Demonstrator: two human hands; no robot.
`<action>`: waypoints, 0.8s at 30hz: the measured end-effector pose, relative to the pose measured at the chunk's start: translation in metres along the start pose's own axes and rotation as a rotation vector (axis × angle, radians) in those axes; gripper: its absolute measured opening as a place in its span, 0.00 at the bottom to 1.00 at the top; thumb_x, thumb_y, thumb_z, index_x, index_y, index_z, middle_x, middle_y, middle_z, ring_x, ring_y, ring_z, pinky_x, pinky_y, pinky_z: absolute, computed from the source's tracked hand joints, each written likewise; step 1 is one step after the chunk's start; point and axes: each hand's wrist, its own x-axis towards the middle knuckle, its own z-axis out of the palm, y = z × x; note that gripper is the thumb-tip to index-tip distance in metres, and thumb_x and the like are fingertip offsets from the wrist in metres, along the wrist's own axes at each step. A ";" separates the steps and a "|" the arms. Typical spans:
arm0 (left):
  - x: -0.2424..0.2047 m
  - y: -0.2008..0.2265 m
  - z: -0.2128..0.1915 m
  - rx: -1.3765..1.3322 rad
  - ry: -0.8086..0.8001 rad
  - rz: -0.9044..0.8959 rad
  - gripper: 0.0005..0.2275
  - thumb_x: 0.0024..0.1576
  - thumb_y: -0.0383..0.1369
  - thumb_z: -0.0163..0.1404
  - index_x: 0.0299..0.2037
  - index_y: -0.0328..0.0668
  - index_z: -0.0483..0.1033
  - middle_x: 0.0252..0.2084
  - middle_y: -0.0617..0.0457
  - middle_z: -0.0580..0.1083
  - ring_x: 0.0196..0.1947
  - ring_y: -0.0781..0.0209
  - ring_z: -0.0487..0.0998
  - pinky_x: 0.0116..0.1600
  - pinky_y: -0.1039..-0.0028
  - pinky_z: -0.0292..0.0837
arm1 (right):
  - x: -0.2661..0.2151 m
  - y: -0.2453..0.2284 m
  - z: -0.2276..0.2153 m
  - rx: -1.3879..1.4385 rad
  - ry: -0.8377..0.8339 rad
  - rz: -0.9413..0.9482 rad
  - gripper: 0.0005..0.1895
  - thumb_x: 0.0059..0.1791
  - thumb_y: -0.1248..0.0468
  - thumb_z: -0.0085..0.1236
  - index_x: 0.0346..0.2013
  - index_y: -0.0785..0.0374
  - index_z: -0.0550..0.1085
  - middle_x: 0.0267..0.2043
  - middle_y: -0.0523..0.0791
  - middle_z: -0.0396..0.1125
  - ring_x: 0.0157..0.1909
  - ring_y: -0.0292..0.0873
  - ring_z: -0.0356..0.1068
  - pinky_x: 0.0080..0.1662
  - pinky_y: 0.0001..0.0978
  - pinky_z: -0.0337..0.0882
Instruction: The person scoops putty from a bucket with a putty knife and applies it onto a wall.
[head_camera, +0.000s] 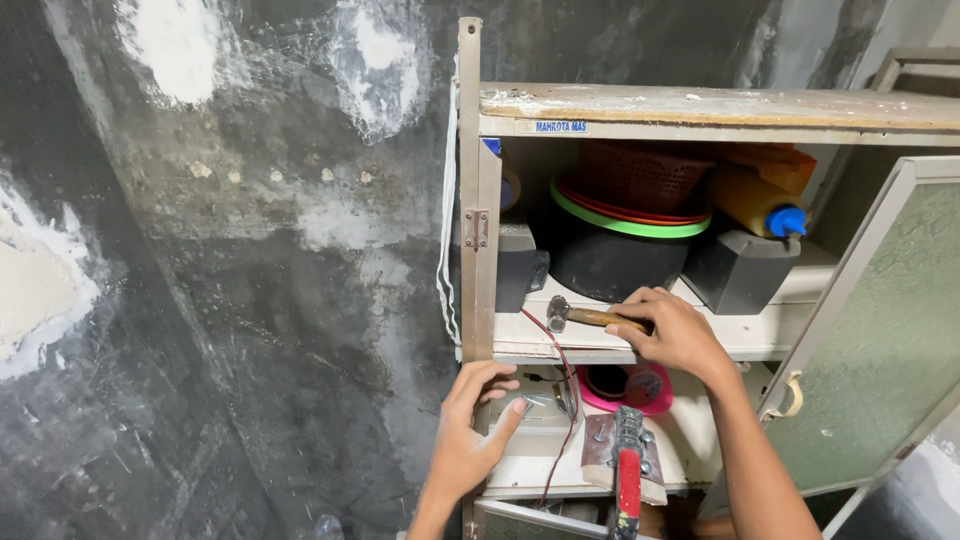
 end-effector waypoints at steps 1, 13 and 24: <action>0.000 -0.001 0.001 0.002 0.002 0.007 0.16 0.56 0.27 0.57 0.54 0.36 0.74 0.52 0.49 0.74 0.51 0.61 0.80 0.55 0.74 0.74 | 0.000 0.000 0.000 0.018 -0.018 0.017 0.20 0.44 0.48 0.63 0.44 0.55 0.83 0.43 0.44 0.75 0.45 0.49 0.73 0.47 0.41 0.72; -0.014 0.009 -0.001 0.071 0.054 0.008 0.16 0.56 0.28 0.58 0.54 0.36 0.74 0.52 0.49 0.74 0.51 0.60 0.79 0.55 0.73 0.75 | -0.019 -0.037 -0.022 0.175 0.206 -0.029 0.15 0.48 0.56 0.61 0.46 0.59 0.82 0.42 0.46 0.74 0.43 0.50 0.74 0.45 0.39 0.73; -0.068 0.019 -0.008 0.267 0.254 -0.087 0.17 0.54 0.26 0.59 0.53 0.36 0.75 0.51 0.49 0.75 0.48 0.60 0.80 0.53 0.73 0.74 | -0.065 -0.099 0.002 0.445 0.243 -0.292 0.12 0.47 0.65 0.65 0.44 0.63 0.80 0.44 0.46 0.72 0.45 0.47 0.74 0.48 0.36 0.73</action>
